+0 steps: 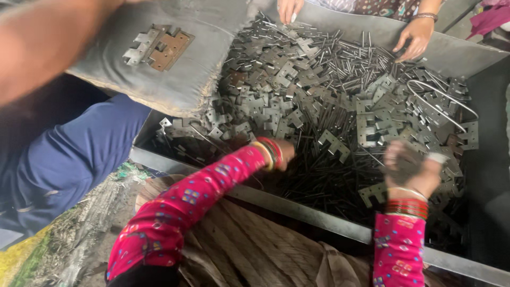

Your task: The person sorts through a bin of metal parts and long pins, picking them up and moving them to different areas within the bin or to a side platform.

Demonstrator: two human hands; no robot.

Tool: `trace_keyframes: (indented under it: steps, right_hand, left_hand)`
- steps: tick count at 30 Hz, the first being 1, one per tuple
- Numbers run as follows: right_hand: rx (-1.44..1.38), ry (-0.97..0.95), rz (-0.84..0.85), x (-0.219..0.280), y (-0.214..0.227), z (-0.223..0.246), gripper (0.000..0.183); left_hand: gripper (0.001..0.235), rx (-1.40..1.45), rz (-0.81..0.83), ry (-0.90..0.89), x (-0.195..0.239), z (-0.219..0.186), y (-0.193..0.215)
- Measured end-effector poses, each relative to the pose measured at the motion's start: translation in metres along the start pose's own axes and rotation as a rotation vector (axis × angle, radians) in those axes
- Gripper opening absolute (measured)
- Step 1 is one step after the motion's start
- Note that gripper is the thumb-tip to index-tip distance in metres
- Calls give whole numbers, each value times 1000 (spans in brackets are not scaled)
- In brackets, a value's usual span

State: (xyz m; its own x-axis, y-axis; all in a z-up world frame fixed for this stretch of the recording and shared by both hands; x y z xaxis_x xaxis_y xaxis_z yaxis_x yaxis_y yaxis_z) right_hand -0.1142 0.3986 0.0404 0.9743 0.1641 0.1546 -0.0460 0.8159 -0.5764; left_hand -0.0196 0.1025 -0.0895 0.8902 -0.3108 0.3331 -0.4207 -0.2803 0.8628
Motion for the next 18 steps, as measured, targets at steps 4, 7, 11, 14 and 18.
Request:
trace_keyframes:
  steps: [4,7,11,14,18]
  right_hand:
    - [382,-271,66,-32,-14,-75,58]
    - [990,-35,141,-75,-31,-144,39]
    - [1930,523,341,-87,-69,-214,51]
    - [1885,632,402,-82,-78,-223,42]
    - [1363,446,147,-95,-52,-149,49]
  left_hand:
    - [28,404,-452,-31,31,31,75]
    - [32,836,-512,195,44,53,98]
    - [63,1498,-580,235,56,59,115]
    - [67,1745,-499,231,65,57,116]
    - [47,1476,-685,-190,72,56,138]
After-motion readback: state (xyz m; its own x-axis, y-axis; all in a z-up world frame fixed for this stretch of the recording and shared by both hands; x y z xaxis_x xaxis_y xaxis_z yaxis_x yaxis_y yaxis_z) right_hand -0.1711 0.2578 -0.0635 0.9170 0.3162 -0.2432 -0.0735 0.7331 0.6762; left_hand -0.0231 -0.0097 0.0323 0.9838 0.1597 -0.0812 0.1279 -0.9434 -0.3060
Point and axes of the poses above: each hand's wrist, its own x-axis away from the middle knuckle, its own y-axis out of the back of the hand, z = x × y, the point moved 5 cm from there along -x, towards the middle knuckle, and after that the axes turned 1 degree about -x, right-handed, at the moved point
